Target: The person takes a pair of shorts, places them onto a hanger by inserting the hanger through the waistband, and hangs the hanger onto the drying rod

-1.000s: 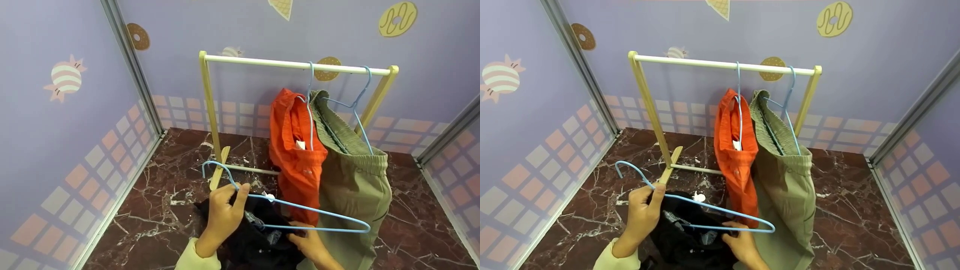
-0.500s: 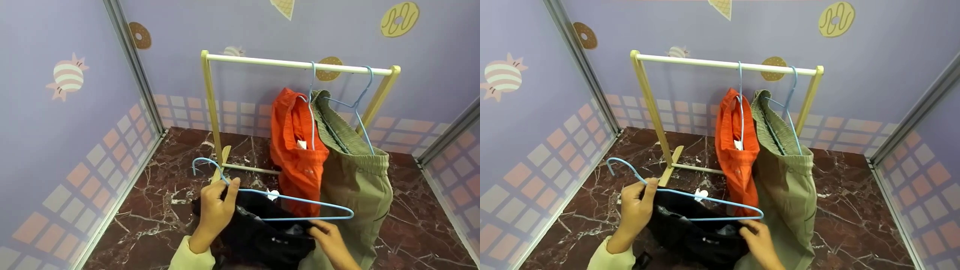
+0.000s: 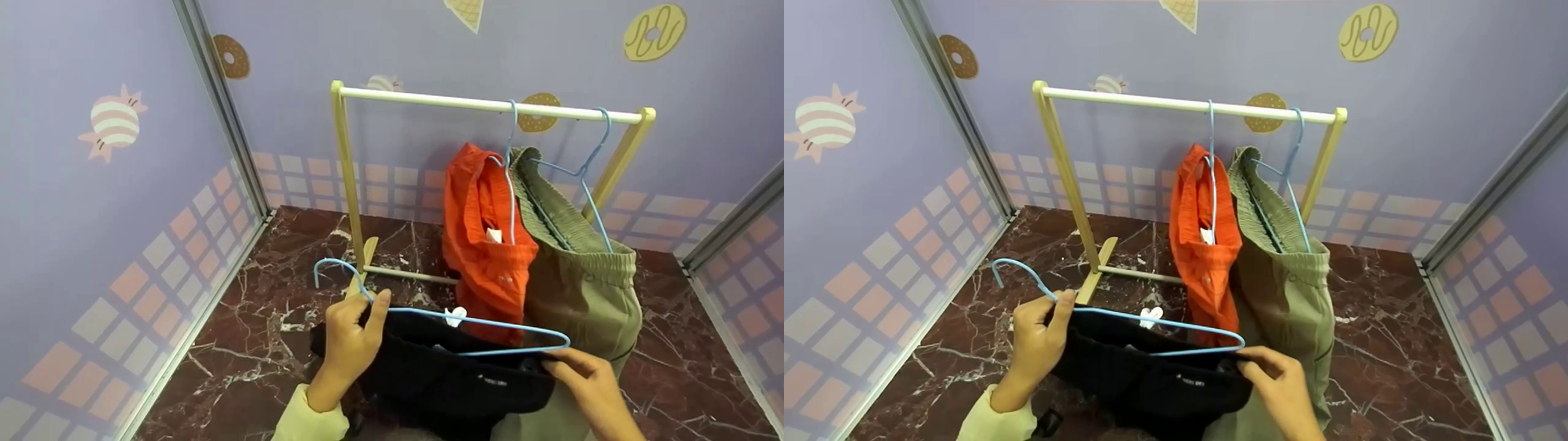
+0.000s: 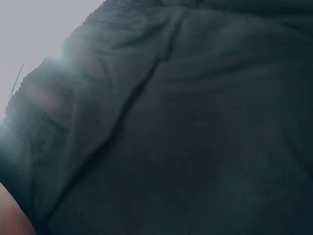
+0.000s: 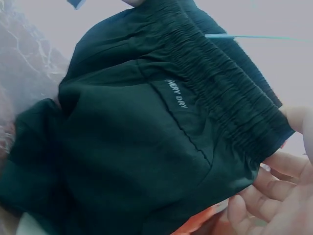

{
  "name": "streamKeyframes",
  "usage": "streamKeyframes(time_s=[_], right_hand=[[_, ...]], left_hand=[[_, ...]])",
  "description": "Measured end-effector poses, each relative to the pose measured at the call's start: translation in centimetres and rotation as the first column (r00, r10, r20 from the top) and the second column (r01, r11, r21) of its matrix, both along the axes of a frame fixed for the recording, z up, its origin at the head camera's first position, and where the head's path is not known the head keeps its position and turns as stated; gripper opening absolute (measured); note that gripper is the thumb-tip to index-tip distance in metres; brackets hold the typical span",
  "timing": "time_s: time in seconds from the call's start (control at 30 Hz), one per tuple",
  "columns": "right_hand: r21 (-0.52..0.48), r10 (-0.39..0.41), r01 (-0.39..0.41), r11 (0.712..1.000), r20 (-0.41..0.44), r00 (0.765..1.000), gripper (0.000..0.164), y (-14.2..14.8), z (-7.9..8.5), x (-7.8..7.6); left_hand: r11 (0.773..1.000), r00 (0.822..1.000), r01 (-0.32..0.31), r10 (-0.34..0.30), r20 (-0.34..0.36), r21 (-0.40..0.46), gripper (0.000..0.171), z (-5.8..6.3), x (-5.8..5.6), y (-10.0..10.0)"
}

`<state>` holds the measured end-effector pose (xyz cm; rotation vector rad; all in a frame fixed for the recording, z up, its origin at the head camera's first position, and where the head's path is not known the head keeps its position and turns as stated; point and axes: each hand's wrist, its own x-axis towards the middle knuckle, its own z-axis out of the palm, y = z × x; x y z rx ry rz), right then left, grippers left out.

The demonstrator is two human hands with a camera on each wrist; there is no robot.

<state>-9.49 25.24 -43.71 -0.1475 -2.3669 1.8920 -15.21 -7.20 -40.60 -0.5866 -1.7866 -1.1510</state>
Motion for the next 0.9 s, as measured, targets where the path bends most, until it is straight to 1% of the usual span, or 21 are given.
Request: streamKeyframes(time_s=[0.17, 0.3, 0.43, 0.53, 0.73, 0.77, 0.83, 0.9], right_hand=[[-0.011, 0.008, -0.009, 1.000, -0.065, 0.998, 0.020, 0.7, 1.4, 0.5], [0.060, 0.010, -0.002, 0.998, -0.119, 0.993, 0.014, 0.9, 2.3, 0.4], [0.102, 0.010, 0.003, 0.995, -0.128, 0.992, 0.011, 1.2, 3.3, 0.4], [0.092, 0.014, -0.003, 0.996, -0.124, 0.992, 0.012, 1.4, 3.9, 0.5], [0.047, -0.002, 0.008, 0.999, -0.123, 0.992, 0.013, 1.4, 4.4, 0.4], [0.052, -0.002, 0.009, 0.999, -0.132, 0.991, 0.012, 1.5, 4.4, 0.3], [0.116, 0.034, -0.014, 0.993, -0.172, 0.985, 0.010, 1.8, 4.4, 0.2], [0.144, 0.069, -0.038, 0.989, -0.217, 0.974, 0.009, 2.0, 4.3, 0.2]], left_hand=[[1.000, 1.000, 0.000, 0.000, 0.003, -0.013, 0.031, -0.2, 0.0, 0.2], [1.000, 1.000, 0.007, -0.007, 0.013, -0.015, 0.031, -0.4, 0.0, 0.1], [1.000, 1.000, 0.001, 0.000, 0.009, -0.031, 0.030, -0.6, 0.0, 0.0], [0.998, 1.000, -0.014, 0.014, -0.006, -0.059, 0.030, -0.7, 0.1, 0.0], [0.989, 0.996, -0.072, 0.066, -0.052, -0.126, 0.032, -1.1, 0.0, 0.0], [0.987, 0.996, -0.082, 0.075, -0.057, -0.136, 0.032, -1.1, 0.0, 0.0], [0.983, 0.995, -0.091, 0.083, -0.058, -0.158, 0.031, -1.3, 0.1, 0.1], [0.980, 0.995, -0.093, 0.085, -0.052, -0.178, 0.031, -1.6, 0.1, 0.3]])
